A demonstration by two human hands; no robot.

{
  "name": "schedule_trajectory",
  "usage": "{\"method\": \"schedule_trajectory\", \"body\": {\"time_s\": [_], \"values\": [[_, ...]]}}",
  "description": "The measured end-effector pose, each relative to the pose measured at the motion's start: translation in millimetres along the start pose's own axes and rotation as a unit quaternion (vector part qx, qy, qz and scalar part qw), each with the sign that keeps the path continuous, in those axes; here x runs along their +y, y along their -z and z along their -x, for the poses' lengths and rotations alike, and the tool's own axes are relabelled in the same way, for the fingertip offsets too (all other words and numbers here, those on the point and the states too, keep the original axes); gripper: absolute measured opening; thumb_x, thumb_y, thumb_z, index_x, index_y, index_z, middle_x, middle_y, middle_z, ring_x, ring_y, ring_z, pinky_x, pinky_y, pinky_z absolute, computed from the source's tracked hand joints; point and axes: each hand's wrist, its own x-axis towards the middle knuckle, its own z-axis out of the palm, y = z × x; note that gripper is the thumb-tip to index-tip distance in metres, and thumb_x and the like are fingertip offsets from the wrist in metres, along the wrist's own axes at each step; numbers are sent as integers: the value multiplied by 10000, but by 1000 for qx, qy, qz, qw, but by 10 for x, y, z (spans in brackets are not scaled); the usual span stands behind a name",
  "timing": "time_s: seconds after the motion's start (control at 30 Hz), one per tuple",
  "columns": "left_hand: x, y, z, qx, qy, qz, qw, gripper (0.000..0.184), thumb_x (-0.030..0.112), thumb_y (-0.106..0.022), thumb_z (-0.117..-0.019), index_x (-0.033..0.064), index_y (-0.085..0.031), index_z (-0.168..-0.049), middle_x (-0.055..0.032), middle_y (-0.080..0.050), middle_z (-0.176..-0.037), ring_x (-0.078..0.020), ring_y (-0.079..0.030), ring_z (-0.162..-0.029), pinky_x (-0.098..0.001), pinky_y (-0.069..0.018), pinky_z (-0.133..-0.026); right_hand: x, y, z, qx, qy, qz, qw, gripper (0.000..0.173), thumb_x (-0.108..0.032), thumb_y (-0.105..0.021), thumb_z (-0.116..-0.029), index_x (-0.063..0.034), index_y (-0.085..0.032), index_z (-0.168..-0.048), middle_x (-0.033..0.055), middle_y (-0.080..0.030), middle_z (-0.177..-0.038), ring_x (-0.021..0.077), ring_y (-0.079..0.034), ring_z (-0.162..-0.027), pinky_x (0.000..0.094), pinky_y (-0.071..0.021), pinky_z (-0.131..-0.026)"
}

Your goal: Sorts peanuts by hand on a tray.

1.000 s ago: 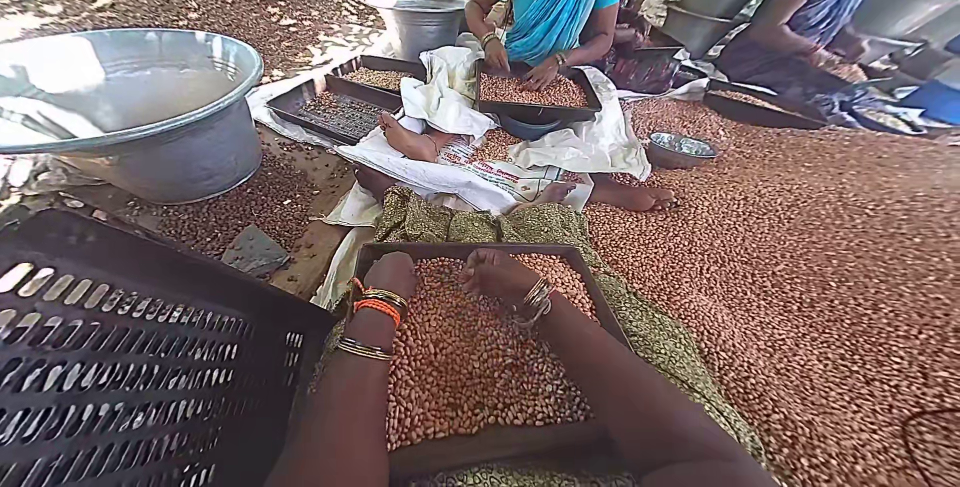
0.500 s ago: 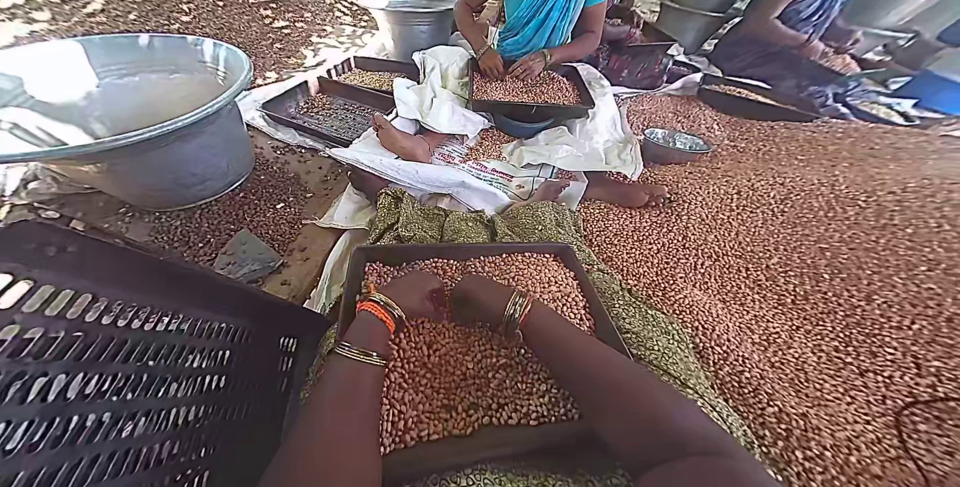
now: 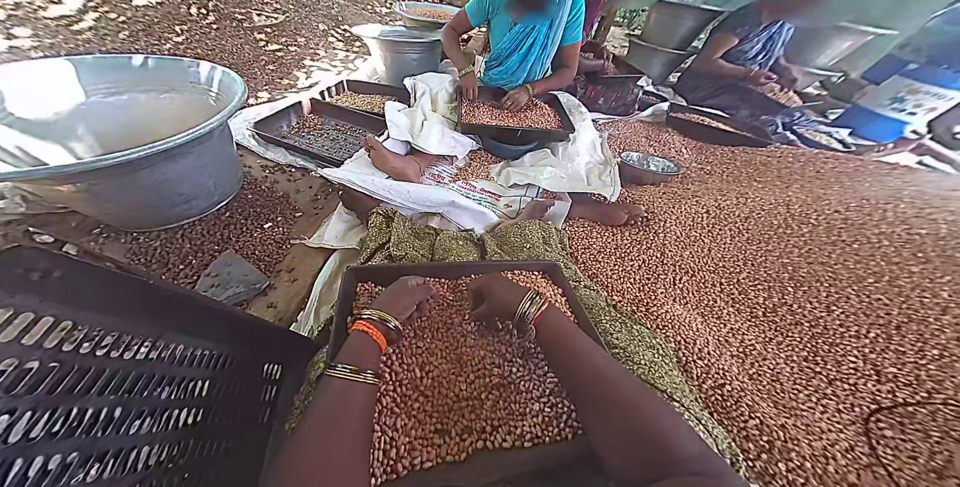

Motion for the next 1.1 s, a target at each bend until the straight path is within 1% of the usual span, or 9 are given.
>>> {"method": "schedule_trajectory", "body": {"time_s": [0.13, 0.23, 0.43, 0.57, 0.63, 0.73, 0.8, 1.03, 1.1], "values": [[-25, 54, 4, -36, -34, -113, 992, 233, 225, -526, -1087, 53, -680, -1114, 14, -644, -767, -20, -368, -465, -199, -306, -462, -101, 102, 54, 14, -12, 71, 997, 157, -37, -745, -854, 72, -683, -948, 207, -676, -967, 330, -641, -922, 527, -498, -870], [-47, 68, -21, -104, -85, -168, 977, 266, 262, -566, -1072, 74, -664, -1233, -37, -682, -965, -57, -508, -582, -238, -447, -549, -72, 140, 67, 8, -24, 61, 998, 173, -49, -753, -863, 68, -688, -972, 199, -678, -980, 311, -640, -923, 513, -498, -871], [24, 6, 67, -26, -93, -8, 995, 406, 331, -538, -1080, 44, -618, -1356, -132, -646, -1292, -207, -677, -979, -423, -575, -806, -238, 190, 153, 37, -56, 74, 995, 156, -30, -713, -884, 69, -680, -1000, 214, -680, -1020, 334, -646, -976, 524, -497, -897], [52, -64, 94, -10, -12, 160, 987, 673, 498, -146, -1123, 33, -626, -1208, -97, -731, -903, -207, -712, -729, -356, -575, -640, -700, 137, 284, 155, 27, 32, 987, 180, -72, -660, -941, 41, -684, -1080, 190, -695, -1062, 286, -669, -1017, 440, -519, -942], [65, -109, 108, -25, 2, 259, 966, 749, 544, -85, -1102, 22, -619, -1165, -120, -707, -803, -203, -663, -602, -315, -523, -513, -806, 72, 279, 199, 82, -19, 976, 243, -110, -676, -964, 30, -694, -1162, 171, -721, -1123, 223, -700, -1047, 360, -544, -982], [15, -104, 84, -10, 8, 332, 943, 605, 450, -205, -1128, 55, -615, -925, -35, -604, -657, -63, -407, -416, -193, -295, -382, -661, 56, 179, 212, 44, 21, 976, 221, -92, -581, -1006, 5, -718, -1150, 167, -723, -1115, 254, -686, -1064, 403, -517, -993], [17, -68, 67, 40, 29, 330, 943, 430, 312, -373, -1121, 94, -556, -799, 14, -518, -596, -33, -320, -389, -175, -233, -363, -420, 64, 54, 141, 28, 73, 987, 233, -72, -565, -1011, 0, -731, -1159, 188, -719, -1163, 303, -667, -1145, 460, -485, -1050], [-48, -31, -41, 79, -3, 197, 977, 244, 122, -432, -1103, 45, -664, -1115, 10, -540, -719, -65, -422, -498, -199, -339, -453, -44, -133, -206, 88, -35, 124, 988, 290, -63, -575, -990, -46, -711, -1245, 216, -640, -1279, 357, -613, -1228, 513, -487, -1051], [-70, -29, -76, 82, -28, 141, 986, 173, 96, -504, -1073, 44, -667, -1105, 16, -533, -728, -52, -420, -505, -189, -341, -454, -57, -127, -207, 80, -57, 137, 986, 303, -84, -584, -991, -63, -689, -1274, 203, -637, -1303, 359, -609, -1247, 536, -496, -1039]]}}
